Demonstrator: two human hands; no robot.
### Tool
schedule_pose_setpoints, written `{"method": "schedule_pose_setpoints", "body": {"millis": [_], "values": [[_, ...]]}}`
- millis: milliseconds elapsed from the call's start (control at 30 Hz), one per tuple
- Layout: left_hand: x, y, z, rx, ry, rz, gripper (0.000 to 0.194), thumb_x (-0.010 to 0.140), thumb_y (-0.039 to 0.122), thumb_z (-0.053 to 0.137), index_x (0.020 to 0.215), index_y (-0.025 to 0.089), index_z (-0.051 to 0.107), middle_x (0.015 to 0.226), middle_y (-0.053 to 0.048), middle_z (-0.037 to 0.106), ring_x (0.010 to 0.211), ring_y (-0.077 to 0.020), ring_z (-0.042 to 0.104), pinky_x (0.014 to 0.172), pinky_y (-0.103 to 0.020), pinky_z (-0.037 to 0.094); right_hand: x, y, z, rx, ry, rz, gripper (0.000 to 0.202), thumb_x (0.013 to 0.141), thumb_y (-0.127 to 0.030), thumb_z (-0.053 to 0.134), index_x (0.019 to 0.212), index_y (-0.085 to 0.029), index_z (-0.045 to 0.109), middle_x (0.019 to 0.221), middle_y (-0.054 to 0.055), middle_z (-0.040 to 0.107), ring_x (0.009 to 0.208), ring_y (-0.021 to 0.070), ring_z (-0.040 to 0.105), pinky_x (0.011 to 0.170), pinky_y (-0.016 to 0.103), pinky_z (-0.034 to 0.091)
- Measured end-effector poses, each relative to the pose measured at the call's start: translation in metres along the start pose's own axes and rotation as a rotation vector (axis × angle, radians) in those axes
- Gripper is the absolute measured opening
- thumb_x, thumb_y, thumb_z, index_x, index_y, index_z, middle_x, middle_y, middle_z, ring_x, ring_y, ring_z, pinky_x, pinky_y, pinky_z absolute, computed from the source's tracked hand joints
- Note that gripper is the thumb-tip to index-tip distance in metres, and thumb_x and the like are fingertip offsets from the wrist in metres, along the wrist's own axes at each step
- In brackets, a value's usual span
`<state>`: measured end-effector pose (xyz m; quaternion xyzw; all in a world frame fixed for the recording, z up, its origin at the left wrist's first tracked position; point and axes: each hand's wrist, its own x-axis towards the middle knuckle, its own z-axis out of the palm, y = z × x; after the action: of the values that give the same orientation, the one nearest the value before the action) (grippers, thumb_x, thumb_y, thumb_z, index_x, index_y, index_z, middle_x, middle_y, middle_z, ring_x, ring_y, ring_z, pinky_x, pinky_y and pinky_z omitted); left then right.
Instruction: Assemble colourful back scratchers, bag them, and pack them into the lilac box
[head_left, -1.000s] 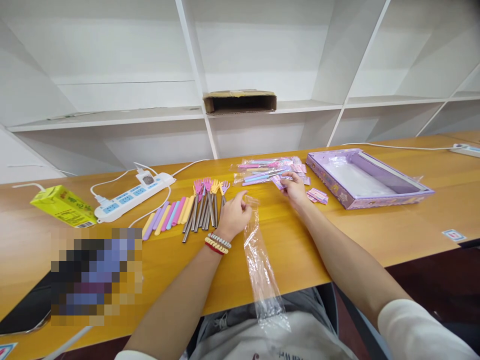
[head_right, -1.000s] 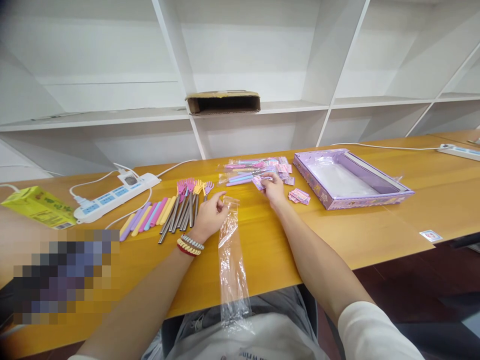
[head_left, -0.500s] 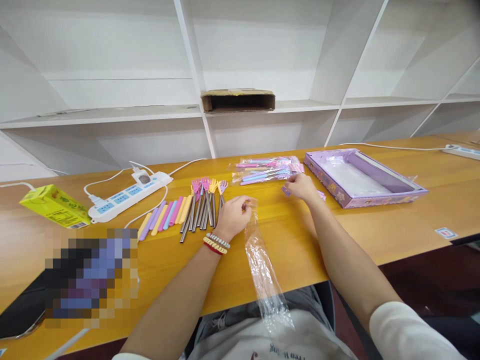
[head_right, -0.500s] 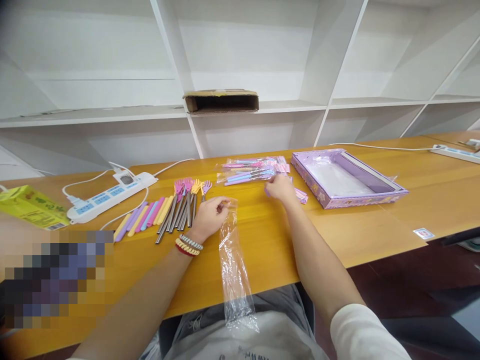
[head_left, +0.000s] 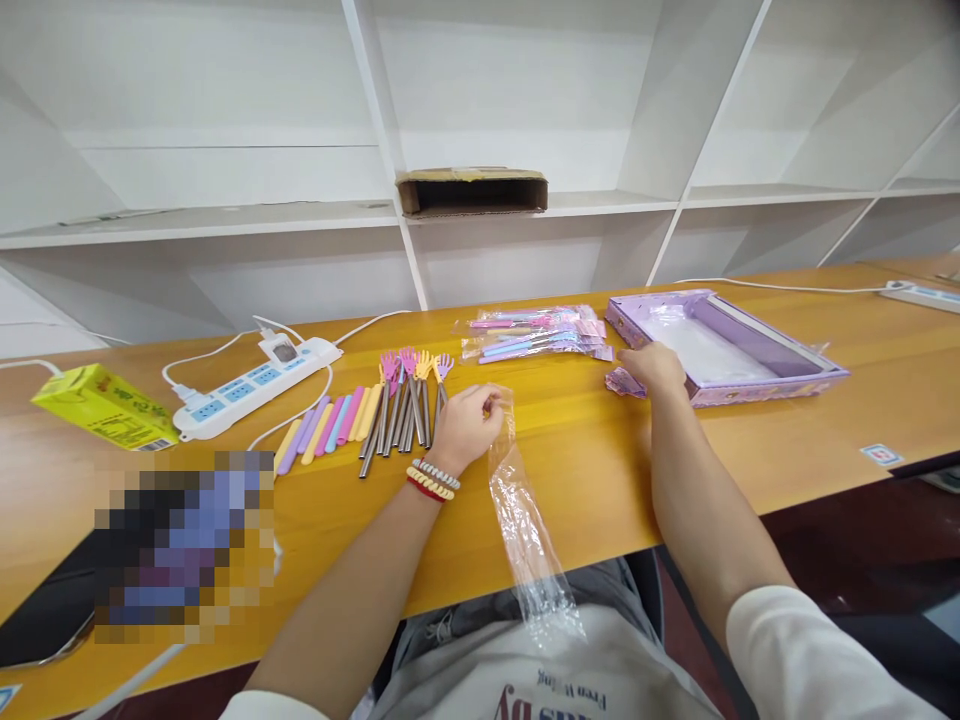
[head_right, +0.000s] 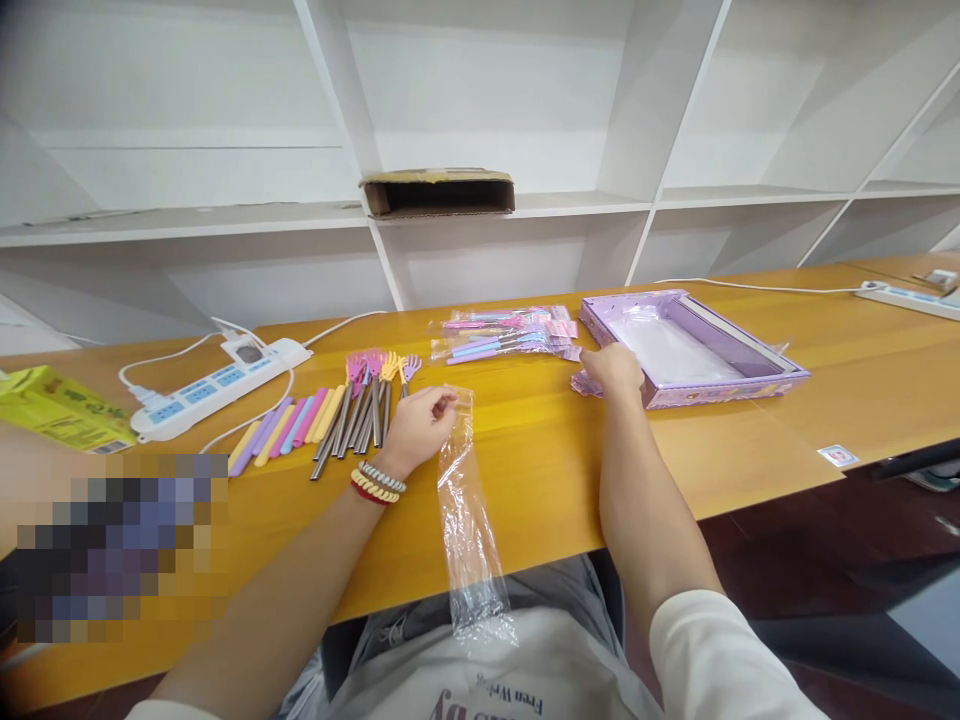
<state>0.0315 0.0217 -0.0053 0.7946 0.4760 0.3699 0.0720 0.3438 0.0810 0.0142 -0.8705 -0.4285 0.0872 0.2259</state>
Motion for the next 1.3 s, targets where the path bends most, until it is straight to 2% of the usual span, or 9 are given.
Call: {"method": "schedule_pose_setpoints", "body": {"millis": [100,200,333,400,500,767,967,1133,1300], "values": [[0.000,0.001,0.000,-0.040,0.028,-0.008,0.016,0.078,0.018,0.049,0.087,0.019,0.063,0.082,-0.002,0.065,0.072,-0.0133,0.057,0.069,-0.025,0.046,-0.009,-0.011,0.000,0.045,0.074,-0.068,0.044,0.066,-0.043,0.058,0.092,-0.009,0.068,0.094,0.021,0.064,0.091,0.0315,0.060,0.070,0.034,0.044],[0.001,0.003,0.000,-0.164,0.055,-0.030,0.016,0.079,0.020,0.050,0.087,0.018,0.063,0.084,-0.002,0.066,0.071,-0.0120,0.058,0.069,-0.025,0.046,-0.033,-0.035,0.006,0.278,0.083,-0.313,0.030,0.072,-0.040,0.054,0.079,-0.014,0.067,0.081,0.012,0.066,0.083,0.0239,0.060,0.070,0.031,0.042],[0.004,0.004,-0.001,-0.322,0.066,-0.094,0.014,0.078,0.022,0.052,0.085,0.017,0.063,0.079,-0.001,0.066,0.069,-0.0112,0.058,0.067,-0.023,0.047,-0.079,-0.069,0.029,0.727,-0.440,-0.667,0.034,0.075,-0.049,0.054,0.079,-0.016,0.063,0.078,0.004,0.064,0.065,0.0134,0.055,0.057,0.024,0.040],[0.005,0.002,-0.001,-0.365,0.074,-0.138,0.014,0.077,0.022,0.054,0.084,0.016,0.064,0.077,-0.001,0.066,0.066,-0.0111,0.058,0.065,-0.024,0.047,-0.098,-0.078,0.042,0.851,-0.713,-0.666,0.036,0.073,-0.051,0.056,0.085,-0.017,0.060,0.072,0.002,0.062,0.054,0.0097,0.049,0.047,0.021,0.034],[0.006,-0.002,-0.001,-0.461,0.086,-0.169,0.014,0.076,0.024,0.055,0.084,0.015,0.062,0.080,-0.002,0.066,0.068,-0.0111,0.058,0.065,-0.024,0.047,-0.116,-0.084,0.058,1.013,-0.901,-0.551,0.037,0.064,-0.046,0.068,0.083,-0.017,0.056,0.062,-0.001,0.058,0.044,0.0060,0.041,0.041,0.019,0.026],[0.008,-0.010,0.009,-0.727,0.129,-0.342,0.041,0.072,0.030,0.063,0.107,0.016,0.047,0.066,0.002,0.059,0.060,-0.0104,0.056,0.057,-0.021,0.043,-0.122,-0.084,0.063,1.149,-0.957,-0.448,0.039,0.053,-0.034,0.078,0.071,-0.016,0.049,0.056,-0.003,0.056,0.041,0.0044,0.040,0.040,0.018,0.023],[0.011,-0.014,0.011,-0.762,0.069,-0.403,0.025,0.069,0.028,0.064,0.087,0.014,0.055,0.070,-0.001,0.059,0.061,-0.0102,0.055,0.057,-0.022,0.043,-0.122,-0.083,0.064,1.135,-1.004,-0.467,0.035,0.058,-0.038,0.075,0.075,-0.015,0.055,0.063,-0.002,0.058,0.046,0.0051,0.044,0.042,0.018,0.025],[0.011,-0.011,0.008,-0.788,0.058,-0.435,0.037,0.068,0.022,0.065,0.101,0.016,0.049,0.058,0.006,0.050,0.050,-0.0076,0.048,0.048,-0.019,0.036,-0.120,-0.082,0.069,1.086,-0.928,-0.503,0.035,0.059,-0.043,0.073,0.061,-0.013,0.054,0.052,-0.003,0.050,0.042,0.0050,0.041,0.042,0.020,0.027],[0.010,-0.011,0.010,-0.776,0.047,-0.401,0.037,0.070,0.027,0.064,0.101,0.016,0.048,0.063,0.003,0.056,0.056,-0.0093,0.053,0.054,-0.020,0.040,-0.116,-0.081,0.074,1.069,-0.839,-0.588,0.036,0.060,-0.043,0.072,0.058,-0.013,0.052,0.047,-0.004,0.048,0.040,0.0051,0.039,0.041,0.020,0.027]]}}
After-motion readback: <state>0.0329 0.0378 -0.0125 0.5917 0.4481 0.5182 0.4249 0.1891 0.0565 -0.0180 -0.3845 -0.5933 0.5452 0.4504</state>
